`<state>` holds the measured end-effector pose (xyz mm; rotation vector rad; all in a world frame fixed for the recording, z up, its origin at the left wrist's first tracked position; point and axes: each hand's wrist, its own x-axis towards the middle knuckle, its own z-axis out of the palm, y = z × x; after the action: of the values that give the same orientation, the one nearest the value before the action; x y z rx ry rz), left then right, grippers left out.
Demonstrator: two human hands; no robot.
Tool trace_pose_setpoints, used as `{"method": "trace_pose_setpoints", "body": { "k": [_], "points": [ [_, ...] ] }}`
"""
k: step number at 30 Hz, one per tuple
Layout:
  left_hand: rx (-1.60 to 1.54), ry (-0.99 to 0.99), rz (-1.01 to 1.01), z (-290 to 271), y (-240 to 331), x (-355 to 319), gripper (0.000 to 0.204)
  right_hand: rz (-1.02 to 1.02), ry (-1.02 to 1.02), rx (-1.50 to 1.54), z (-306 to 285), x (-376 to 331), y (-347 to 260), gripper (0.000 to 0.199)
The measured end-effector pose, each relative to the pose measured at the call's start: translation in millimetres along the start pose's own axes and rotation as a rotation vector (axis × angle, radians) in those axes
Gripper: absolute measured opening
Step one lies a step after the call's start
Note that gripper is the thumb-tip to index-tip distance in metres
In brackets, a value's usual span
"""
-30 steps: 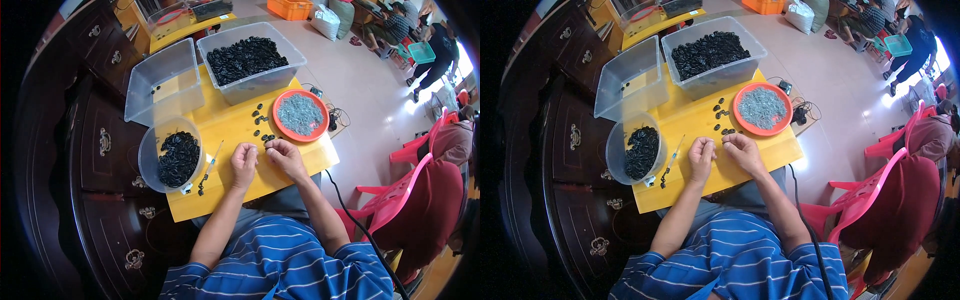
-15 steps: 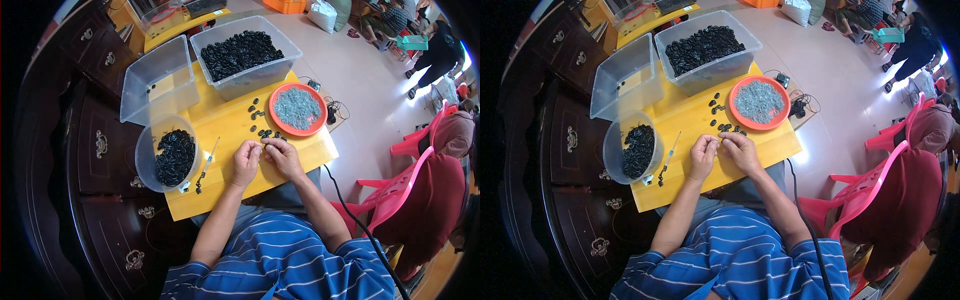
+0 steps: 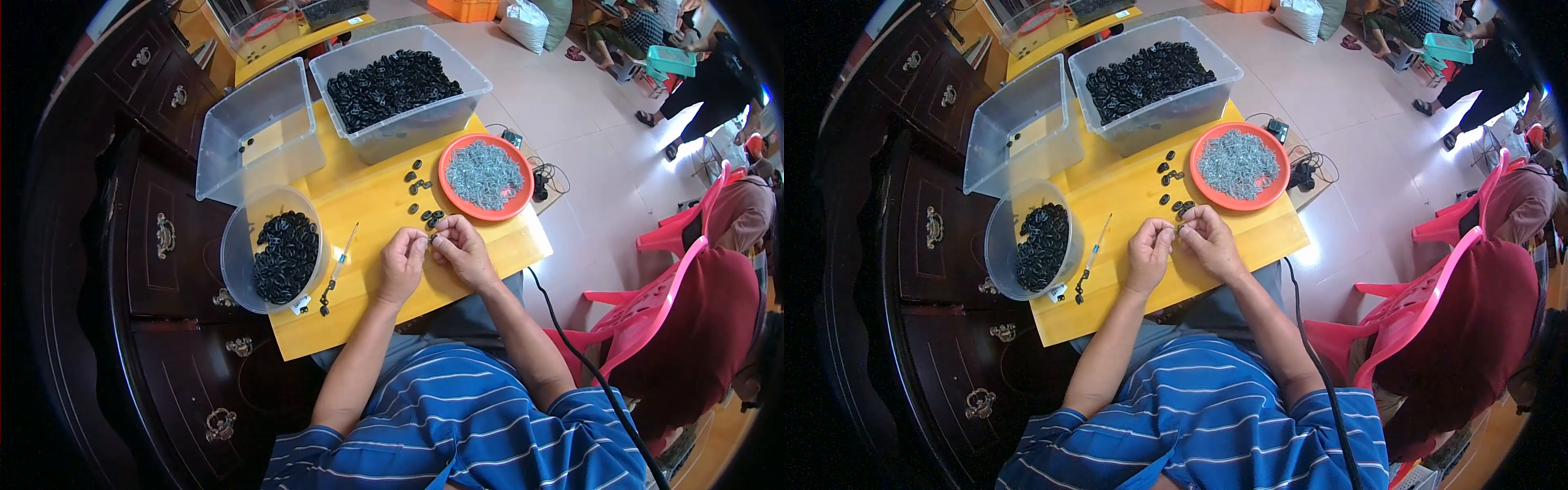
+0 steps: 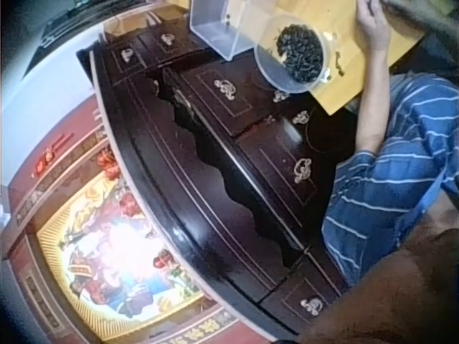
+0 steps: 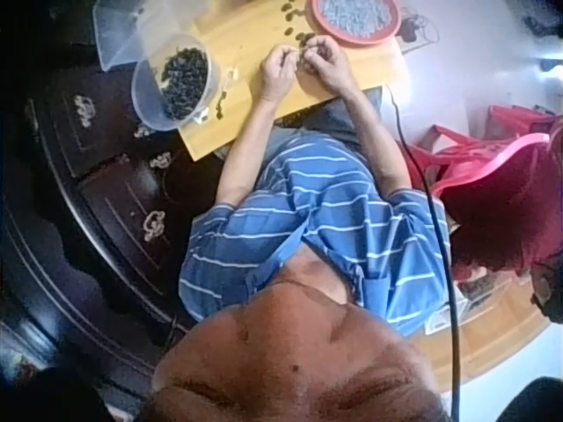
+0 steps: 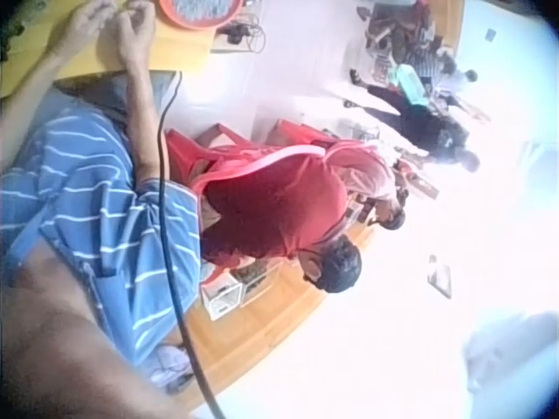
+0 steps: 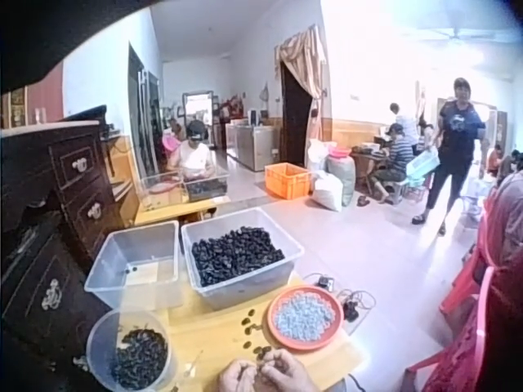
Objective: The person assembles small black plastic components by hand at a workbench.
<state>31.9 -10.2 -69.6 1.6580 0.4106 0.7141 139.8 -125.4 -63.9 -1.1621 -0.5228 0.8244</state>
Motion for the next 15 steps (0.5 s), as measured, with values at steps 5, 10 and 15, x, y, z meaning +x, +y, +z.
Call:
{"method": "trace_pose_setpoints", "body": {
  "k": [5, 10, 15],
  "points": [
    [0.025, -0.009, -0.012, -0.8, -2.8, -0.2, 0.006, -0.002, 0.005, 0.003, 0.2, -0.3, -0.2, 0.015],
    [0.013, -0.006, -0.032, -1.6, -4.9, -0.3, 0.005, -0.008, 0.036, -0.025, 1.9, 0.3, 2.3, 0.016],
    [0.011, -0.008, -0.034, -2.1, -4.7, 0.6, 0.004, -0.028, 0.047, -0.020, 2.2, 1.4, 8.3, 0.018]
  ]
}}
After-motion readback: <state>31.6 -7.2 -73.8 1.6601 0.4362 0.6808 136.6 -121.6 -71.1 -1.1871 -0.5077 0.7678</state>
